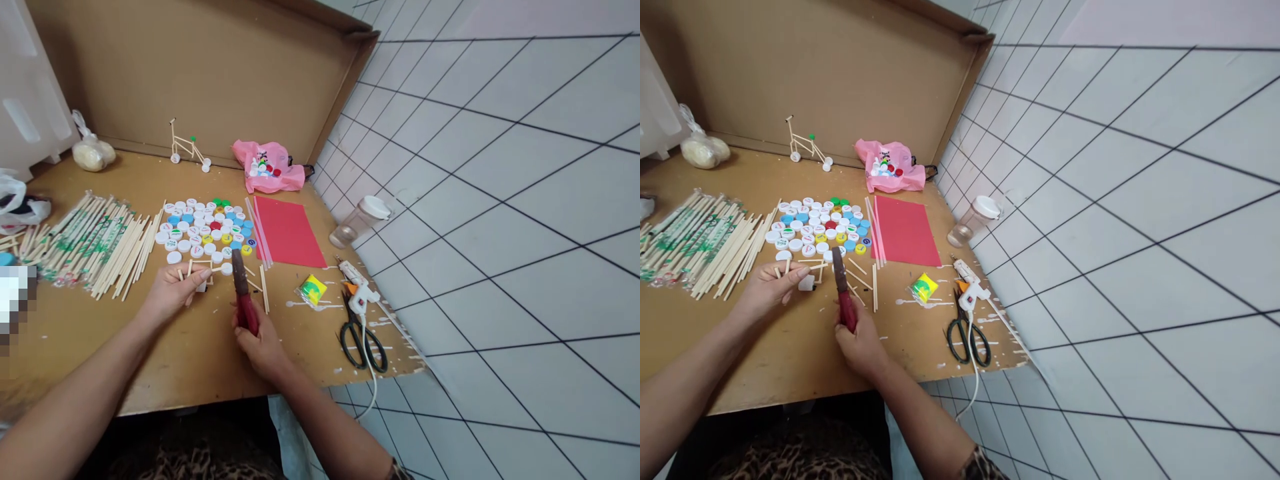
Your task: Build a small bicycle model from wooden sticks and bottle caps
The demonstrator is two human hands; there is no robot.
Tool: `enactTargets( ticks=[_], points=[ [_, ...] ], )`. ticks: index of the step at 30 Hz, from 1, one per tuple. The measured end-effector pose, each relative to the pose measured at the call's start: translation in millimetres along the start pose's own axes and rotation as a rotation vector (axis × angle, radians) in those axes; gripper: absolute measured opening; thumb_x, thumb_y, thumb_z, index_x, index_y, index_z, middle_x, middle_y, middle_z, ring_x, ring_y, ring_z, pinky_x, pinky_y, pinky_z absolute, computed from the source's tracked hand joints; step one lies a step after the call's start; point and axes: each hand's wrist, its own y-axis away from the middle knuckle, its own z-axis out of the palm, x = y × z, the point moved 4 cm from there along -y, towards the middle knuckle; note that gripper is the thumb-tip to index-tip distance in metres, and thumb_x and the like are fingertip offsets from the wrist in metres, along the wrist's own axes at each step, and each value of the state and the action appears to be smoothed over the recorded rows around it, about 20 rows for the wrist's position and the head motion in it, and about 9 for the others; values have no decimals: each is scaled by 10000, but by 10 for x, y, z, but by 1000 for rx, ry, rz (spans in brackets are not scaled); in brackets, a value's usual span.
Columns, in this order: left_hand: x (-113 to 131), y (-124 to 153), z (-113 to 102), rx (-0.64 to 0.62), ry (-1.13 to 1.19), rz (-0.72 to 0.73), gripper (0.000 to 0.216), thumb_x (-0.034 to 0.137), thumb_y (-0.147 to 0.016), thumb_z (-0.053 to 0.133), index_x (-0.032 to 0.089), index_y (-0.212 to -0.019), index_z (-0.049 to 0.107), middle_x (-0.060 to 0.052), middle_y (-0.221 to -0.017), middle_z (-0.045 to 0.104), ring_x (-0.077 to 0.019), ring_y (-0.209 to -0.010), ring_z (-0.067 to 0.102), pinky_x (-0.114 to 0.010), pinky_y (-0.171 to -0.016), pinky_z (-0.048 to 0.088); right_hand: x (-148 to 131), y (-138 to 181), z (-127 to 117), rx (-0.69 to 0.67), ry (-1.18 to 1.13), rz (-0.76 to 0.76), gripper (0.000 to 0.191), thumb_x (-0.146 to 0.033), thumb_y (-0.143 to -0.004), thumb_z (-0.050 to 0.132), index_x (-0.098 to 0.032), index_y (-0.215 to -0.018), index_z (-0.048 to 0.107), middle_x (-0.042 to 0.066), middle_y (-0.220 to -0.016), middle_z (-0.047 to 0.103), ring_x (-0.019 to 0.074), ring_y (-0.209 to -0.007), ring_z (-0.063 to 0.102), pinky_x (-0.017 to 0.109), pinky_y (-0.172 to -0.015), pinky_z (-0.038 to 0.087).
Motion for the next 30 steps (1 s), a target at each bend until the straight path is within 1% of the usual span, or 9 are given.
enactTargets(
  ticks=[2,4,7,11,14,17,21,26,30],
  points=[
    [-3,-10,-21,-2,4,-4,383,546,-564,709,167,-591,666,66,-292,390,-62,-295,302,-200,-357,200,5,-1,-70,64,-13,15,340,-162,-670,450,-199,-1003,507,-14,-752,514,127,-634,503,258,-611,452],
    [-15,-19,-38,-13,1,-5,392,555,-571,705,164,-591,673,62,-290,391,-61,-294,298,-202,-361,191,1,16,-214,132,67,15,324,-179,-681,455,-196,-998,519,-8,-770,537,133,-650,517,271,-630,464],
    [-41,-28,-50,-21,-16,-4,393,559,-578,701,167,-601,679,63,-279,390,-64,-284,299,-204,-360,184,-6,83,-549,218,329,26,340,-221,-702,493,-197,-1036,546,4,-801,598,159,-689,557,308,-675,486],
    [-62,-25,-31,-43,-28,-22,410,579,-559,705,173,-602,667,71,-280,387,-64,-278,293,-200,-352,178,36,248,-967,226,759,47,451,-269,-723,574,-178,-1164,556,101,-1071,649,249,-954,609,399,-835,478],
    [-58,-13,-8,-75,-35,-44,416,583,-534,724,176,-594,657,76,-296,389,-59,-281,285,-195,-347,170,115,386,-1150,243,983,115,480,-281,-753,586,-190,-1222,538,123,-1173,627,270,-1013,614,411,-855,470],
    [-48,1,6,-108,-32,-43,395,566,-539,732,183,-597,656,80,-318,399,-56,-287,284,-195,-348,178,170,460,-1234,262,1133,187,468,-317,-805,558,-171,-1248,528,148,-1155,632,280,-980,631,398,-818,473],
    [-55,23,35,-205,-74,-46,339,533,-589,716,199,-627,672,88,-308,374,-64,-298,283,-196,-356,196,163,437,-1271,289,1235,187,440,-326,-820,556,-165,-1229,543,149,-1118,641,265,-927,642,359,-766,472],
    [-81,58,117,-412,-198,-95,284,462,-636,677,180,-609,675,67,-391,418,-58,-348,290,-197,-369,193,89,351,-1248,330,1258,168,402,-316,-851,519,-165,-1220,564,160,-1118,627,274,-916,645,359,-745,479],
    [-100,65,140,-463,-266,-103,268,427,-667,641,173,-583,651,62,-420,417,-62,-372,290,-200,-375,175,61,263,-1210,342,1253,180,351,-280,-887,436,-163,-1172,605,162,-1097,620,261,-862,651,357,-728,487]
  ],
)
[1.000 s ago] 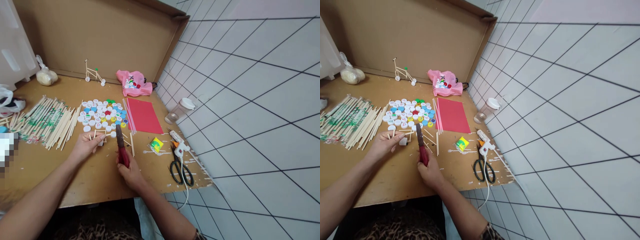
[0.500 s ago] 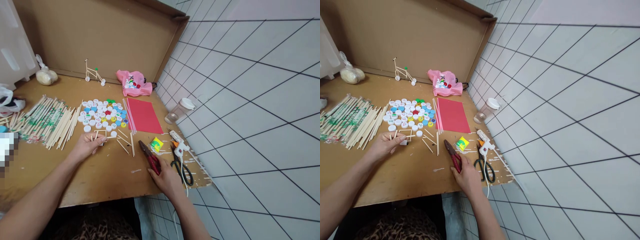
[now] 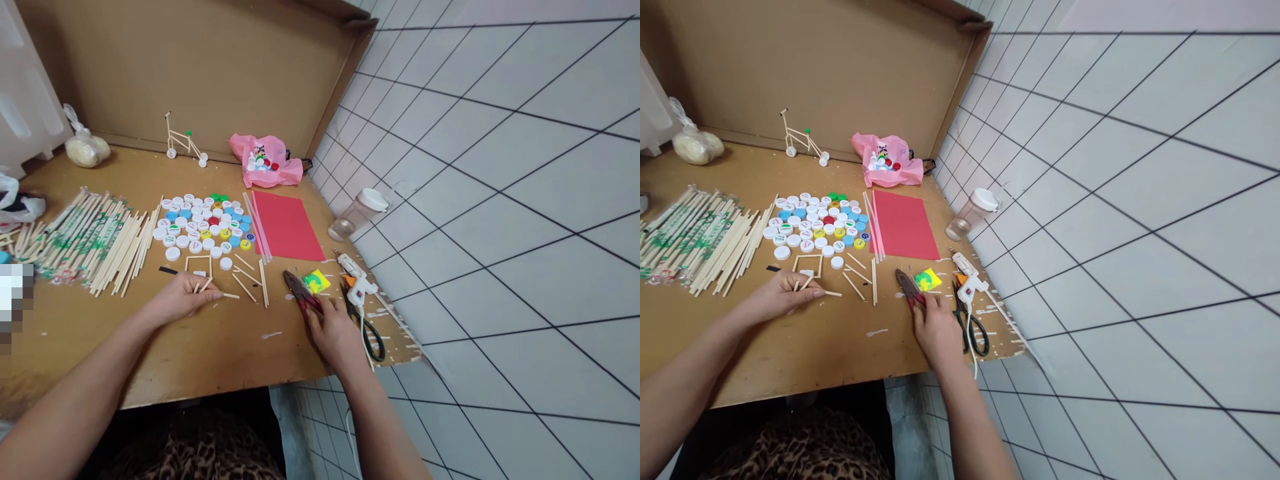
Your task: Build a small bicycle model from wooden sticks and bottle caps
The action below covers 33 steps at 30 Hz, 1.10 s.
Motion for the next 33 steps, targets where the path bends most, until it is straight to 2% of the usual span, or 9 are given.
enactTargets(
  ticks=[3,7,11,13,15,18,20,27,33],
  points=[
    [-37,-7,8,-34,-31,-11,307,458,-685,631,170,-579,636,74,-374,375,-64,-358,275,-199,-382,176,-14,-94,60,8,-56,-22,349,-221,-881,404,-164,-1144,627,147,-1060,632,240,-845,645,350,-744,492],
    [-128,-22,31,-117,-89,-58,368,522,-675,638,157,-637,657,77,-340,397,-66,-341,289,-187,-385,218,-22,-231,123,38,-180,-87,352,-167,-862,393,-165,-1095,657,125,-996,661,232,-904,622,366,-831,486],
    [-184,-41,37,-137,-99,-62,381,533,-681,632,156,-628,651,75,-341,411,-68,-336,303,-185,-386,244,-139,-275,39,54,-146,-108,327,-179,-871,402,-151,-1006,699,154,-976,669,264,-907,603,411,-856,459],
    [-187,-46,37,-133,-94,-47,361,516,-691,628,160,-636,657,76,-344,409,-70,-340,306,-187,-393,254,-271,-246,-52,88,-144,-140,289,-203,-869,442,-152,-936,719,162,-960,674,288,-933,591,438,-869,437],
    [-183,-49,37,-132,-100,-37,343,499,-700,622,165,-630,657,76,-346,408,-71,-346,307,-189,-404,260,-460,-190,-127,96,-260,-225,228,-211,-856,498,-179,-888,722,124,-928,686,267,-928,595,416,-861,434],
    [-178,-52,32,-125,-120,-26,341,492,-713,601,167,-627,658,72,-353,414,-73,-356,313,-189,-409,251,-798,-86,-143,-38,-514,-404,152,-229,-847,558,-212,-842,710,51,-843,696,192,-831,616,338,-793,445],
    [-176,-56,24,-119,-130,-12,352,495,-723,582,163,-639,669,66,-360,418,-75,-362,311,-190,-407,236,-992,-34,-112,-121,-565,-477,118,-242,-841,590,-213,-834,705,38,-840,701,178,-826,617,322,-779,430],
    [-211,-67,11,-130,-143,-15,379,515,-715,602,151,-708,712,65,-364,417,-83,-381,311,-200,-428,243,-1279,-60,50,-179,-337,-536,123,-225,-863,588,-200,-847,707,53,-849,711,204,-877,600,356,-806,350],
    [-202,-107,-55,-35,-321,-2,288,404,-678,617,167,-519,581,40,-487,485,-103,-492,399,-217,-492,284,-1330,-135,106,-213,-150,-562,170,-214,-894,537,-176,-867,700,70,-872,709,210,-910,591,344,-801,324]
  ],
)
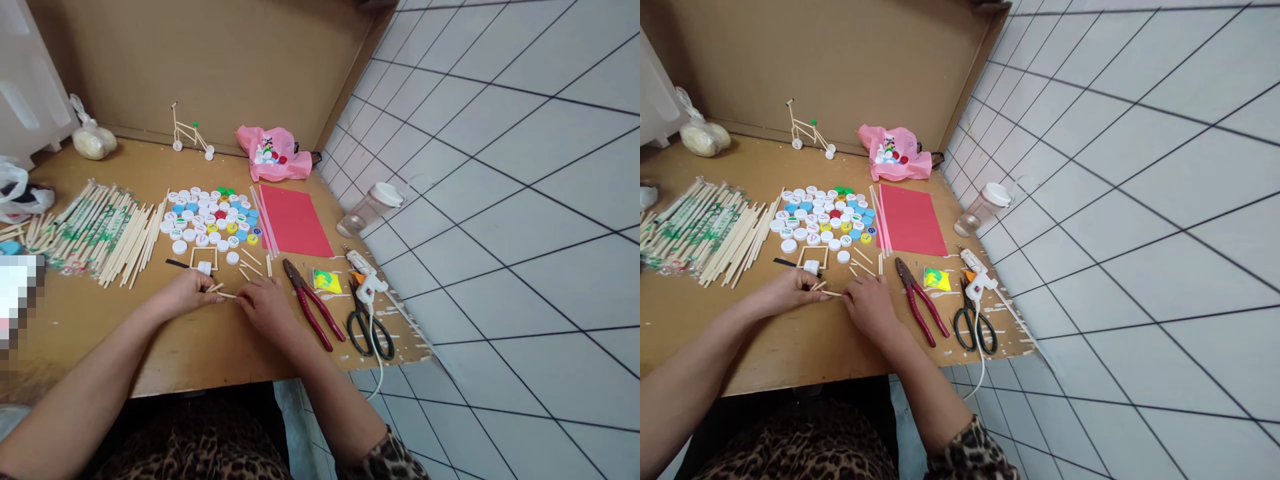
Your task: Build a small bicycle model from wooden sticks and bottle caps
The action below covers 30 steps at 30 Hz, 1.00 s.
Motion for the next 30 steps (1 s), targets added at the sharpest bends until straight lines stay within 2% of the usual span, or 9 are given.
enactTargets(
  ticks=[6,12,14,16,17,20,22,26,30],
  points=[
    [42,5,-59,80,-158,-42,158,321,-655,621,177,-591,607,16,-583,570,-127,-543,472,-239,-527,334,-1,-108,13,-16,131,3,184,-238,-906,516,-163,-877,682,78,-897,697,216,-945,580,340,-815,322],
    [29,116,-271,139,-213,-52,229,392,-714,587,187,-686,686,-26,-667,675,-166,-609,567,-264,-567,392,11,-158,75,29,134,-20,171,-234,-901,523,-167,-862,675,75,-873,687,211,-918,574,344,-804,322],
    [-22,166,-439,257,-189,-108,235,363,-743,548,194,-742,711,-38,-723,708,-183,-655,603,-272,-596,425,15,-161,93,43,124,-28,164,-228,-899,524,-170,-854,670,70,-871,687,208,-908,573,341,-791,320],
    [-72,215,-613,414,-282,-175,210,318,-740,541,203,-761,716,-43,-745,713,-206,-685,619,-280,-596,432,18,-168,109,55,120,-33,158,-223,-898,525,-172,-847,666,67,-871,685,205,-903,572,337,-781,317],
    [-94,227,-670,444,-356,-201,195,285,-725,546,216,-781,720,-42,-761,714,-217,-704,626,-283,-596,429,20,-175,117,60,122,-35,157,-221,-897,524,-173,-846,665,67,-872,685,205,-903,571,336,-780,316],
    [-155,214,-723,394,-538,-248,220,273,-692,578,225,-849,725,-54,-781,701,-239,-709,630,-289,-574,415,27,-197,137,73,134,-43,159,-224,-896,524,-171,-844,665,73,-879,684,204,-901,568,336,-788,311],
    [-174,193,-705,357,-604,-241,197,266,-704,560,228,-818,716,-59,-810,700,-243,-722,636,-289,-576,417,31,-208,149,81,136,-50,166,-231,-899,521,-171,-847,666,73,-882,686,202,-900,567,336,-798,308],
    [-174,179,-655,351,-688,-257,202,224,-753,487,233,-702,683,-73,-873,710,-256,-779,653,-293,-601,431,38,-209,166,96,135,-57,167,-241,-902,519,-170,-865,665,73,-887,688,203,-905,566,335,-803,304],
    [-159,189,-642,345,-732,-280,235,218,-783,452,225,-711,677,-91,-893,707,-271,-813,659,-303,-595,436,54,-202,175,124,146,-56,196,-240,-917,487,-165,-858,658,76,-874,686,203,-897,563,336,-796,301]
  ],
)
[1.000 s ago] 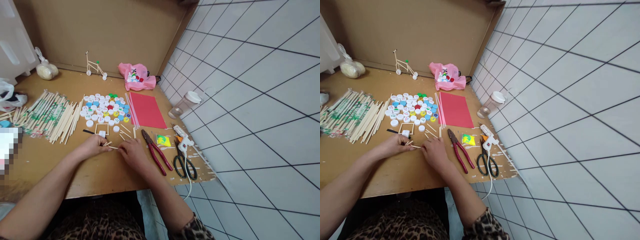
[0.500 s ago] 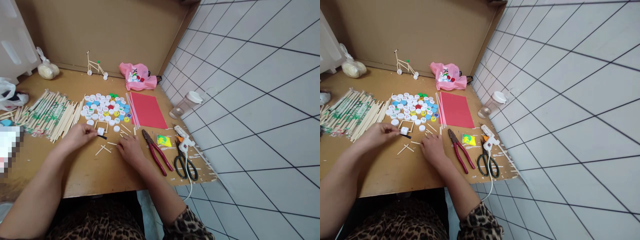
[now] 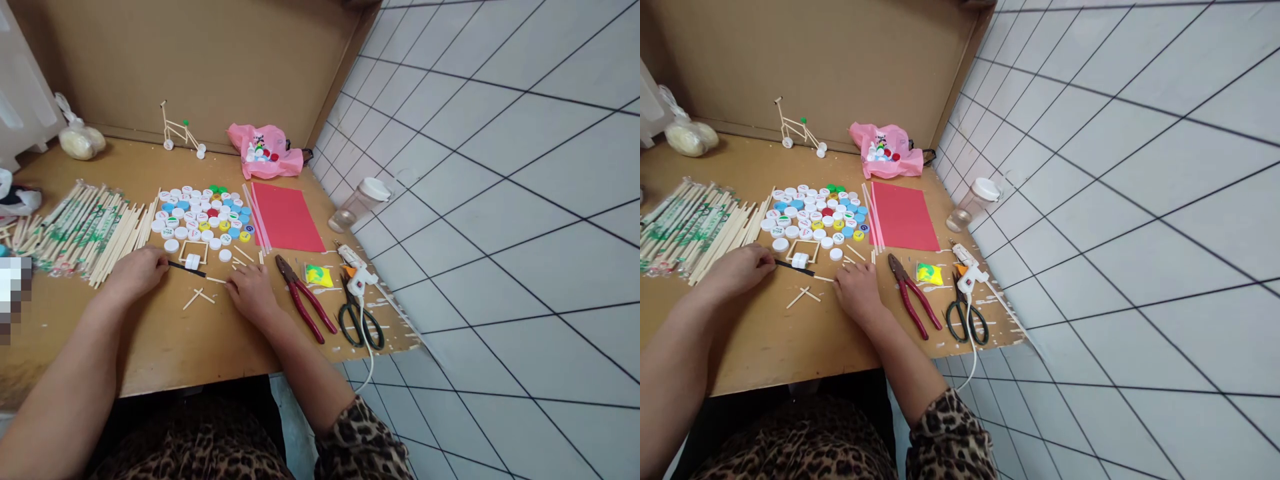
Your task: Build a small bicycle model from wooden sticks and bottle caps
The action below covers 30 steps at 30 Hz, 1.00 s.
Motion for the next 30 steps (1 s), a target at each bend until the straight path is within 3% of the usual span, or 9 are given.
enactTargets(
  ticks=[5,8,13,18,24,30],
  points=[
    [-26,-30,-14,-11,61,18,298,255,-773,510,210,-1003,692,-96,-1067,693,-275,-958,647,-310,-729,481,16,2,24,45,3,-16,196,-236,-916,486,-169,-839,653,69,-850,683,198,-873,560,333,-794,298],
    [-37,-47,0,-77,62,-5,329,252,-793,492,202,-1054,686,-94,-1099,691,-268,-991,643,-310,-768,483,22,-3,43,49,5,-15,191,-234,-913,492,-167,-841,655,70,-856,684,199,-874,562,333,-790,299],
    [-28,-49,-5,-52,-5,0,295,222,-789,477,224,-974,707,-72,-1078,699,-261,-994,640,-295,-754,477,18,-2,50,71,5,-30,198,-240,-917,486,-172,-838,654,68,-846,682,199,-871,561,334,-793,300],
    [-35,-48,19,-7,97,63,245,238,-748,517,248,-888,717,-57,-993,712,-252,-888,656,-293,-707,464,19,3,45,84,-3,-26,198,-237,-916,487,-172,-829,653,71,-850,681,201,-868,559,337,-797,305],
    [-37,-53,34,-12,219,132,151,228,-681,515,249,-596,639,-33,-809,706,-226,-733,630,-282,-615,417,32,10,36,87,2,-20,187,-225,-908,491,-178,-842,660,77,-849,678,211,-883,555,344,-799,308],
    [-26,20,31,-181,465,191,136,313,-679,518,219,-611,588,1,-624,619,-170,-609,545,-267,-596,399,66,30,-5,98,18,24,197,-215,-902,485,-169,-844,668,91,-842,677,216,-890,561,356,-807,322]
  ],
)
